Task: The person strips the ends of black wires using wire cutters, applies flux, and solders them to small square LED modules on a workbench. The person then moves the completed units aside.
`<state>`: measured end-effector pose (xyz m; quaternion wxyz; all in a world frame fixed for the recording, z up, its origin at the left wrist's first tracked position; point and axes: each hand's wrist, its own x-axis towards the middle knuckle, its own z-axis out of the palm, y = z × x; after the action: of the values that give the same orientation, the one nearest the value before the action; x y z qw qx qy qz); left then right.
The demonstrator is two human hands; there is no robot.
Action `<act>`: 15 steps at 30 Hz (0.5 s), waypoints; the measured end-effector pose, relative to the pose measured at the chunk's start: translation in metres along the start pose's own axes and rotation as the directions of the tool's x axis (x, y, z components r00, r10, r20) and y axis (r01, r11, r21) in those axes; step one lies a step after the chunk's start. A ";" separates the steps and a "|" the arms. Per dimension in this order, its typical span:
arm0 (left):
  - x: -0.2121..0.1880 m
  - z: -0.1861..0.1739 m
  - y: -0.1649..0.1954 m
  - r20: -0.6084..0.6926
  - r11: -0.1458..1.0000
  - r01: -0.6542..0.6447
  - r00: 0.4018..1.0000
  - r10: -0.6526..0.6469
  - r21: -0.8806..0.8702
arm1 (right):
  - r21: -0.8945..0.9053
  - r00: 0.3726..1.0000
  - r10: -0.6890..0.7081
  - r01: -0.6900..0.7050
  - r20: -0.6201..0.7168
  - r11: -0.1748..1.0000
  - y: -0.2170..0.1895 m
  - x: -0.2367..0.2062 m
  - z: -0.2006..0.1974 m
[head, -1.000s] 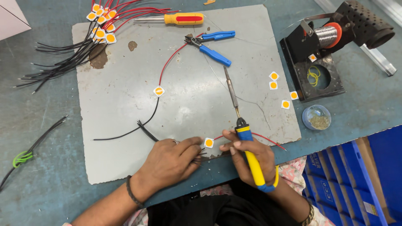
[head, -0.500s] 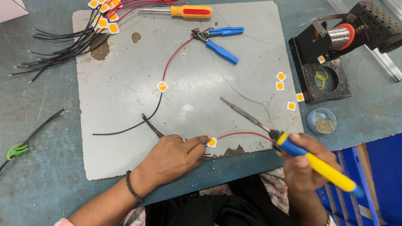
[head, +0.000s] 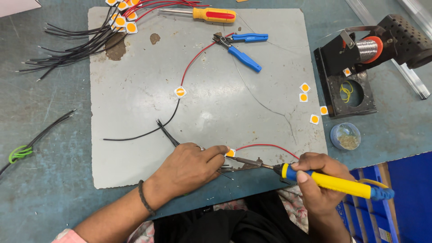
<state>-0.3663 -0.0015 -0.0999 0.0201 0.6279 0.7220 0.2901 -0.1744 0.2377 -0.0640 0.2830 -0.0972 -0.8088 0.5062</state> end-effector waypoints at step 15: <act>0.005 -0.006 0.003 0.028 1.000 0.024 0.999 -0.024 -0.020 | -0.075 0.977 -0.136 0.150 0.165 0.986 -0.032 0.026 0.008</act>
<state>-0.3670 0.0005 -0.0915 0.0399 0.6228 0.7262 0.2885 -0.1956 0.2284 -0.0294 0.2488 -0.0101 -0.8550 0.4549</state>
